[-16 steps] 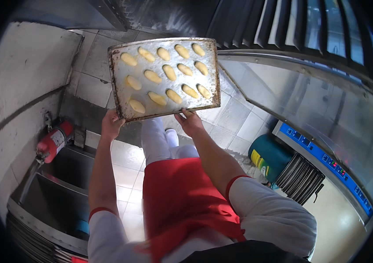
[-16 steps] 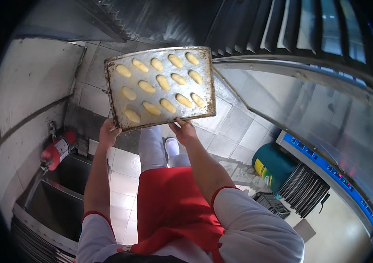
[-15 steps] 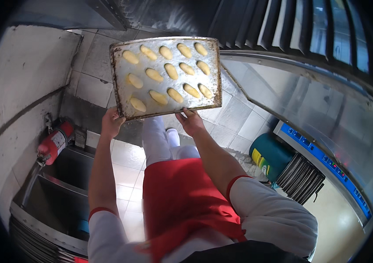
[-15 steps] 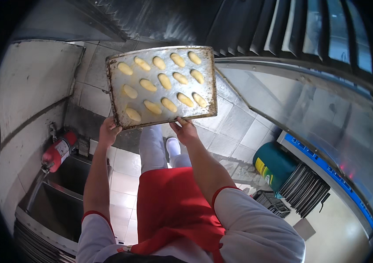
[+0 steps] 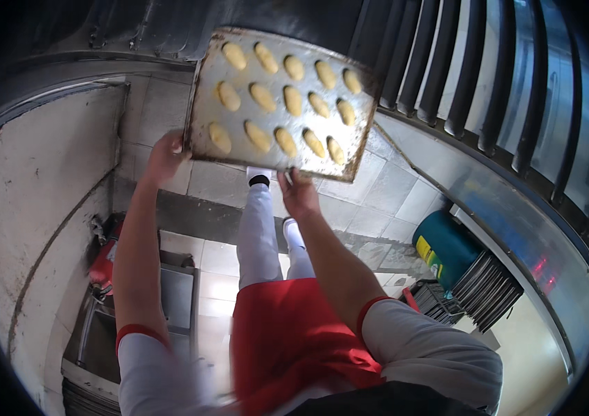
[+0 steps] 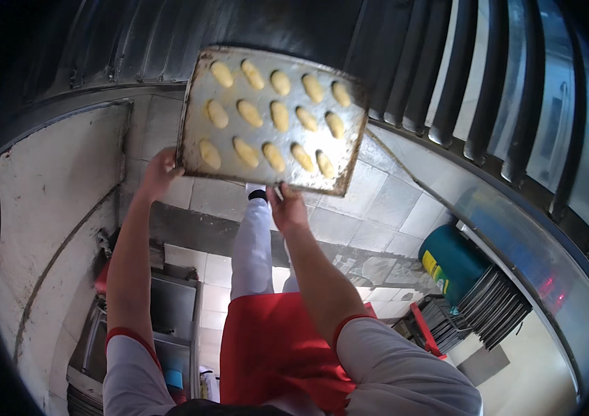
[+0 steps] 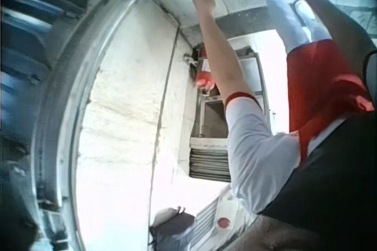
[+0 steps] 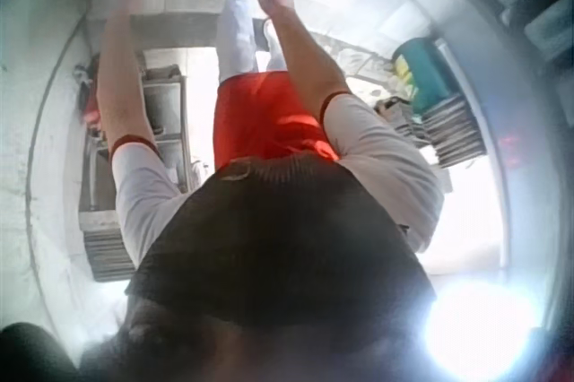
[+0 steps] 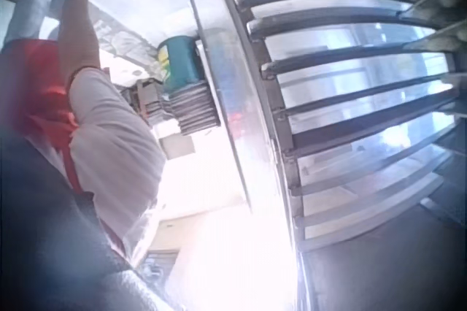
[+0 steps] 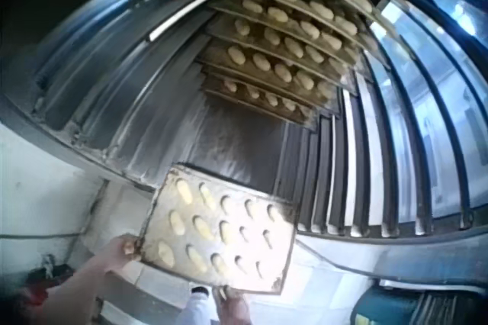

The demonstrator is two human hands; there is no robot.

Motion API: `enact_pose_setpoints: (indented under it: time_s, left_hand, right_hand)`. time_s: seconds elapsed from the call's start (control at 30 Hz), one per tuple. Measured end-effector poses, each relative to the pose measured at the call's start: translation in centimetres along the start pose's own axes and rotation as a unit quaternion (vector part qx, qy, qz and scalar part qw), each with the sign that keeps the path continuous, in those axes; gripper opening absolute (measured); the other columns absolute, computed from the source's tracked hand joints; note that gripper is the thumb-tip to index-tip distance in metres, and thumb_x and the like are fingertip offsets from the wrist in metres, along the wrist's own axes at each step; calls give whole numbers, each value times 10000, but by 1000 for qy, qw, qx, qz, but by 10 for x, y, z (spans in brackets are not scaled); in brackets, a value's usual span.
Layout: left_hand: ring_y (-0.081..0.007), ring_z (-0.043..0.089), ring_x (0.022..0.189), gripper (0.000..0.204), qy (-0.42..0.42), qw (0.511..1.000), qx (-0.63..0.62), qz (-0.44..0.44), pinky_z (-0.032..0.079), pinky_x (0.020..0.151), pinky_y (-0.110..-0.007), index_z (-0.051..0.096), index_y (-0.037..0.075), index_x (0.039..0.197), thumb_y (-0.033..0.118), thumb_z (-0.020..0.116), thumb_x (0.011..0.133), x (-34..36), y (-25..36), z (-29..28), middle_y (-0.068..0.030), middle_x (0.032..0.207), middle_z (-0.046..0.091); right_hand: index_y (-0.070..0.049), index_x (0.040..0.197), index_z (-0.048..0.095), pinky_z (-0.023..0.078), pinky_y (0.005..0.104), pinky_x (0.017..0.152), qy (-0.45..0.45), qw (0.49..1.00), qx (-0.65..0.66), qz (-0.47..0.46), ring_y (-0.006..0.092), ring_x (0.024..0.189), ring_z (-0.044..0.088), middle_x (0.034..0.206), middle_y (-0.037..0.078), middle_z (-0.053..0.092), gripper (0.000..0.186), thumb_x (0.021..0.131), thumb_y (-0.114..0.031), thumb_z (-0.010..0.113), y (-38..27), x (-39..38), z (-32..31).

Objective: The person coats small pieces of dough in a yellow cornmeal-like powder by hand, places them in rows on metal baking trays, and then slides the full trays into a commercial bakery rack.

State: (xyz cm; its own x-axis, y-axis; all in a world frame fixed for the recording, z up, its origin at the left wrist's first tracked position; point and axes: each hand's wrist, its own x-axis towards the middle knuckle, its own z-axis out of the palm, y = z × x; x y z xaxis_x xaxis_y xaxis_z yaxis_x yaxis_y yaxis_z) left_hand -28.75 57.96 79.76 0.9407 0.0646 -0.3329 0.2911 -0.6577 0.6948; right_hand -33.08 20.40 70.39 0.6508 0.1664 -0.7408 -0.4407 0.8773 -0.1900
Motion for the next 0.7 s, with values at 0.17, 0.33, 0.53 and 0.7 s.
enact_pose_setpoints:
  time_s: [0.17,0.33,0.53,0.7]
  left_hand:
    - [-276,605,1275,547,121,990,-57,-38,467,1075,-403,581,22,1425,162,764,928,70,42,-7,-155,1369,651]
    - [-295,558,1354,534,209,955,-175,-115,443,1117,-418,544,-1,1470,246,699,1023,45,58,15,-167,1449,607]
    - [-265,568,1368,482,138,949,-146,-245,418,1133,-381,581,-20,1422,223,686,1019,-81,-31,80,-169,1451,626]
    - [-307,613,1259,492,188,888,-193,-371,472,1054,-388,567,-8,1411,193,691,979,-269,-86,170,-189,1333,643]
  right_hand:
    - [-43,1394,502,568,435,1081,-40,998,-5,-50,259,1246,595,1368,102,584,323,1077,-73,556,-34,55,83]
    - [-124,1397,546,514,491,1091,-156,975,2,-159,217,1196,595,1310,61,619,314,1085,-143,512,-98,148,172]
    - [-43,1573,353,510,459,1119,-265,931,-213,-136,355,1348,561,1541,165,486,613,1033,-111,635,-193,188,270]
    - [-54,1621,286,488,447,1129,-356,880,-315,-27,359,1393,528,1599,180,433,791,985,-206,730,-146,97,257]
